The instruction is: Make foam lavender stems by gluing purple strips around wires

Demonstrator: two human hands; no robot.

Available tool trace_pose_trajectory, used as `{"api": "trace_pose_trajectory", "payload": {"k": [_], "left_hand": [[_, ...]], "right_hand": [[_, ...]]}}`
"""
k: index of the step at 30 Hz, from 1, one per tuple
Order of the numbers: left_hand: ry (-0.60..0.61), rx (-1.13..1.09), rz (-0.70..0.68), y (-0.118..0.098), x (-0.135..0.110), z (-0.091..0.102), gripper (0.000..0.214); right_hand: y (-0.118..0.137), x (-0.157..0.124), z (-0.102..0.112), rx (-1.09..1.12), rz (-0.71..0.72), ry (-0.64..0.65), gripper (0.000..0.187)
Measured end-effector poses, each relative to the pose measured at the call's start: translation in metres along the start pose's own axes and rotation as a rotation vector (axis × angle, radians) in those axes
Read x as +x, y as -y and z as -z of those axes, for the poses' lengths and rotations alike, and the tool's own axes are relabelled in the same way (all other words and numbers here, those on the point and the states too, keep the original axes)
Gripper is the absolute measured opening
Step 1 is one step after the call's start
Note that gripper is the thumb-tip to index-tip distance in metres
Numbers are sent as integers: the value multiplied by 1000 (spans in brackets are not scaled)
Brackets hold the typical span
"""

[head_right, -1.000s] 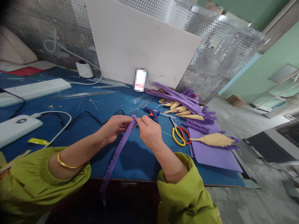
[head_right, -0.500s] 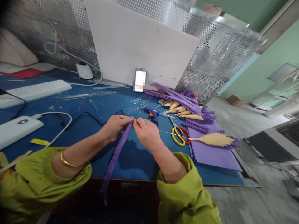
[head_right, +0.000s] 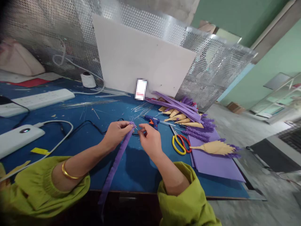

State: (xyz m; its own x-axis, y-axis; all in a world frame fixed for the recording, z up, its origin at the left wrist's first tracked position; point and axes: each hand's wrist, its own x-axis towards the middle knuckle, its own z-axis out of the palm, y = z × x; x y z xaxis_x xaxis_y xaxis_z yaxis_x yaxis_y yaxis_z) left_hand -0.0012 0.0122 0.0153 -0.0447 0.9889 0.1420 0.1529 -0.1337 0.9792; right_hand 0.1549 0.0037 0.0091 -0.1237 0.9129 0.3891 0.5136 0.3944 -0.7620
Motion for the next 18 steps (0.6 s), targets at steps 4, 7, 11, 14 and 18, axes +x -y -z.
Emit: {"api": "trace_pose_trajectory", "payload": {"k": [4,7,11,14,18], "left_hand": [[22,-27,15,2,2,0,27],[49,-46,32,2,3,1,27],[69,-75,41,1,3,1,30],[57,-40,34,0,2,3,35],[6,40,32,0,1,4,36]], "right_hand": [[3,5,0,280,-210,94,23],[3,9,0,444,-318,161,26],[0,11,-1,549,-367,176,31],[0,9,-3,523,-356,162,31],[4,6,-6,442,-324,158,29]]}}
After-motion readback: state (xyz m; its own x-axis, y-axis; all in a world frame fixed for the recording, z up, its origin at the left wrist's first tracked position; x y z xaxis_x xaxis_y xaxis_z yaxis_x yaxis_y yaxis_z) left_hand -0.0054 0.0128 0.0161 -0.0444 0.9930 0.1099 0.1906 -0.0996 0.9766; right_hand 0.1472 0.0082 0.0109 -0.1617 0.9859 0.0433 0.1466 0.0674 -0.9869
